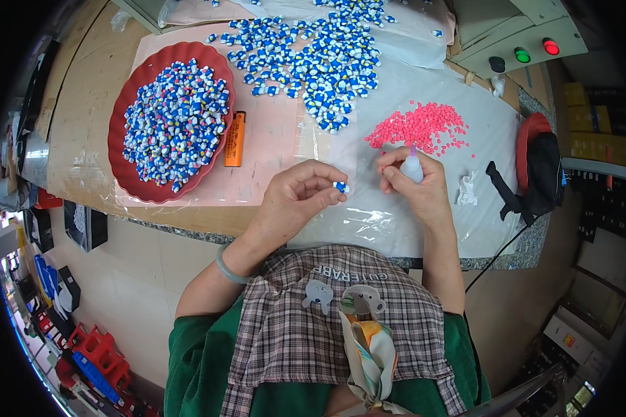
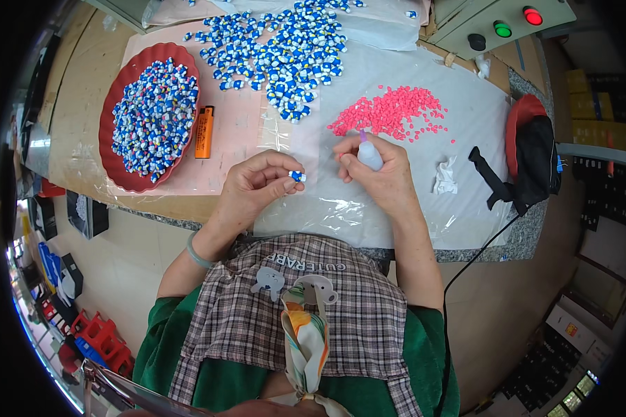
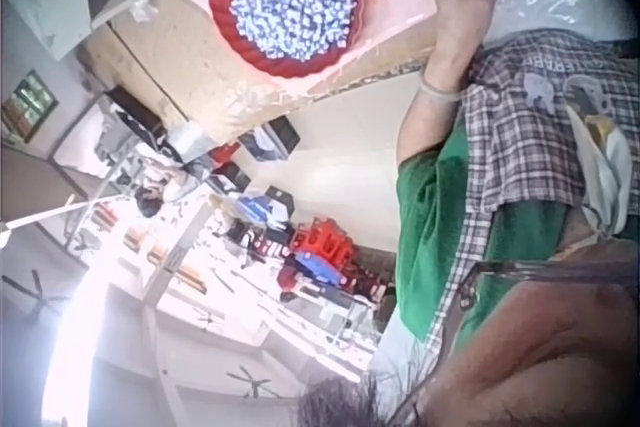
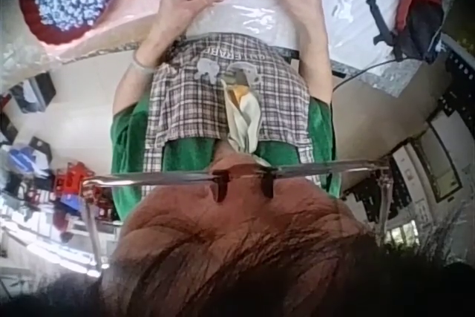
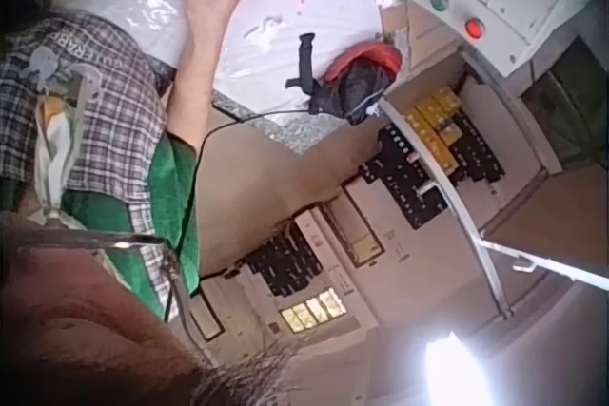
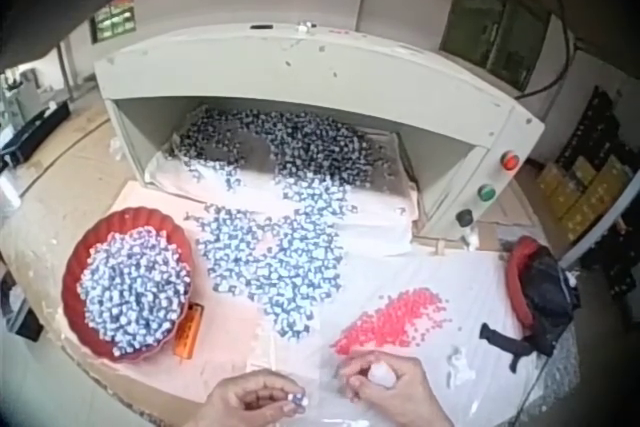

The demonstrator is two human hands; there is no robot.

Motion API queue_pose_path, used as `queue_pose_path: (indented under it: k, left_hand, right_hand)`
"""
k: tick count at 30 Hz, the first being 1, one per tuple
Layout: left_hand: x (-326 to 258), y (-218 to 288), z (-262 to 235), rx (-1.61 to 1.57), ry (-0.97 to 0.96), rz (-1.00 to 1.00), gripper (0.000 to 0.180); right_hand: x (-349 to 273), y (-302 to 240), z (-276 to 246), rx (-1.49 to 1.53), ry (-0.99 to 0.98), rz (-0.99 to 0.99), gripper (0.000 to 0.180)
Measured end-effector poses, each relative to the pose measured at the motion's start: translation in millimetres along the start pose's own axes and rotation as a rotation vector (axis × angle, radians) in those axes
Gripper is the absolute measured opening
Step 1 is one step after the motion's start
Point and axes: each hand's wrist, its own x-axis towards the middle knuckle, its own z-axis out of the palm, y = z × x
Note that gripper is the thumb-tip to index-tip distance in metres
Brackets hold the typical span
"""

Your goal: Applying glue to small blue circular plastic parts and attaching small pink decorative components at a factory assembly station.

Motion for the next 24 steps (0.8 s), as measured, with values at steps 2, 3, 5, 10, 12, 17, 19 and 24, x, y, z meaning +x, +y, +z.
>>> queue_pose_path:
  k: [2,3,5,10,12,17,19,24]
  left_hand:
    - [0,0,1,-0.001,-0.005,0.006,0.02]
    - [0,1,1,-0.003,-0.005,0.004,0.02]
    - [0,1,1,-0.006,-0.006,0.001,0.02]
    - [2,-2,2,0.006,-0.022,0.039,0.02]
    - [2,-1,3,0.006,-0.023,0.044,0.02]
    - [3,-2,5,0.001,-0.029,0.029,0.02]
    - [4,-1,6,0.032,-0.032,0.026,0.021]
    - [8,-3,10,0.08,-0.048,0.025,0.025]
  right_hand:
    - [-2,2,-3,0.001,-0.074,-0.012,0.008]
    - [-3,2,-3,0.001,-0.073,-0.012,0.008]
    - [-5,2,-2,0.041,-0.054,0.006,0.006]
    - [-11,1,3,0.134,-0.005,0.04,0.006]
    - [-12,5,3,0.164,0.025,0.054,0.006]
    - [-14,14,2,0.322,0.073,0.125,0.009]
    - [-15,14,3,0.332,0.069,0.129,0.01]
    - [-17,14,9,0.291,0.045,0.069,0.01]
